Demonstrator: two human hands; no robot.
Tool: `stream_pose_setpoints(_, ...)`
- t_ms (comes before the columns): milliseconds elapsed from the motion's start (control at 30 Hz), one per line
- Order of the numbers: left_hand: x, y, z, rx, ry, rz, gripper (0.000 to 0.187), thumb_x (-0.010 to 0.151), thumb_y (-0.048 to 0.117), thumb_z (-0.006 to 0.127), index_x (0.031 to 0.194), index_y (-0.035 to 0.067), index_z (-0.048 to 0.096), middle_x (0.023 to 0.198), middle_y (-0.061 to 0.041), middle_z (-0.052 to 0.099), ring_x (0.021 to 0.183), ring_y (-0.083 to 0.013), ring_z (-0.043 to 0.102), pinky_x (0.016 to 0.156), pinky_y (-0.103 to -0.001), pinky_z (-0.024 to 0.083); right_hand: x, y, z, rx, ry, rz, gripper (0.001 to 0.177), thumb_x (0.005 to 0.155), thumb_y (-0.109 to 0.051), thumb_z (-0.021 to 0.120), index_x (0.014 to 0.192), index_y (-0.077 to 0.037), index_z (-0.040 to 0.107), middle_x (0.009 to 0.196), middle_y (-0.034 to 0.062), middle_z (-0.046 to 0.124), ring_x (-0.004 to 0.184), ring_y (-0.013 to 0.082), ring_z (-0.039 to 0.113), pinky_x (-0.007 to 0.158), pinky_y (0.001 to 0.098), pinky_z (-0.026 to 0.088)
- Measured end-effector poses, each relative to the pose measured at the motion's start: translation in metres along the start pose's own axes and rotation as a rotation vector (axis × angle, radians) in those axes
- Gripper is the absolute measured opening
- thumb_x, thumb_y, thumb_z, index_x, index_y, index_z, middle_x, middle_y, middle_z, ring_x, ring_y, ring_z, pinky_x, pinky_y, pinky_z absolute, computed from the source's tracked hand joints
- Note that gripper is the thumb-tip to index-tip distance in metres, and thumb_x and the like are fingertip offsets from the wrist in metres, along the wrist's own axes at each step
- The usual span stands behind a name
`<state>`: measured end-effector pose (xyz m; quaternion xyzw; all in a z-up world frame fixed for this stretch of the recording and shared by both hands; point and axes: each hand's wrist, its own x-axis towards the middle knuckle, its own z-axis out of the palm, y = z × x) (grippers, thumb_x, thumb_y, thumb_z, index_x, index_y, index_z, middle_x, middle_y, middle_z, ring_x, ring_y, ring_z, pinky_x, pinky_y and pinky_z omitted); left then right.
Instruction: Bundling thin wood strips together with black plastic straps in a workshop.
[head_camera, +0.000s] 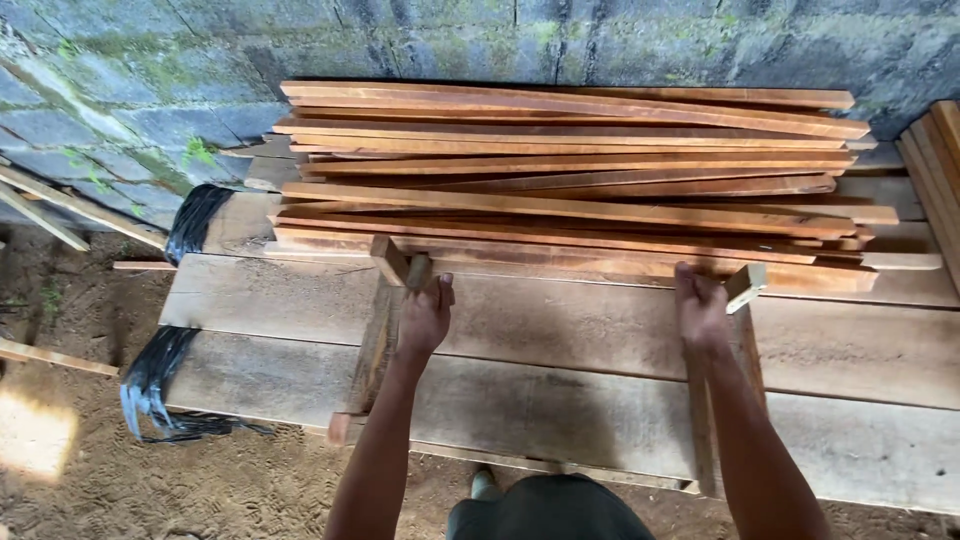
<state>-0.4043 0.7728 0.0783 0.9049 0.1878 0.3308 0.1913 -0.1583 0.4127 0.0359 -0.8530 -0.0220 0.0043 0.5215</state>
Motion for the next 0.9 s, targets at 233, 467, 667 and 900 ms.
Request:
stream_pose_setpoints(233,-0.013,0.044,0.027,-0.196,-0.225,-0.259,0.029,0.098,0.008,0.042,0.116,0.020,0.061,0.093,-0.006,0.072,0.086,-0.0323,0.074,0.074,-0.052,0.057,-0.004,-0.015,0.007,0.126,-0.252,-0.059,0.034,0.106,-0.031,0.046,0.092,-0.005,0.062,0.072,0.0180,0.068,0.060,0.0302,0.066,0.059,0.0409,0.052)
stream_pose_setpoints(467,0.002,0.040,0.054,-0.052,-0.106,-0.130,0.019,0.091,0.008,0.061,0.084,0.025,0.064,0.103,0.006,0.070,0.112,-0.0249,0.064,0.098,-0.046,0.050,0.002,0.011,0.022,0.037,-0.092,-0.306,0.023,0.094,-0.004,0.060,0.091,-0.018,0.078,0.089,0.0044,0.077,0.092,0.0290,0.073,0.080,0.0421,0.058)
stream_pose_setpoints(667,0.007,0.022,0.069,-0.106,-0.162,-0.182,0.021,0.091,0.038,0.076,0.091,0.023,0.062,0.099,0.002,0.070,0.112,-0.0277,0.065,0.101,-0.045,0.046,0.000,-0.018,0.015,-0.124,-0.094,-0.175,0.011,0.089,-0.030,0.071,0.096,-0.032,0.079,0.101,-0.0035,0.077,0.104,0.0276,0.070,0.092,0.0449,0.054)
stream_pose_setpoints(900,0.020,-0.003,0.057,-0.111,-0.250,-0.181,0.022,0.106,0.037,0.060,0.102,0.018,0.069,0.104,-0.004,0.074,0.115,-0.0331,0.066,0.102,-0.051,0.047,0.021,0.006,0.046,-0.169,-0.164,-0.011,0.030,0.090,-0.046,0.070,0.116,-0.034,0.076,0.118,-0.0054,0.074,0.115,0.0302,0.065,0.101,0.0486,0.052)
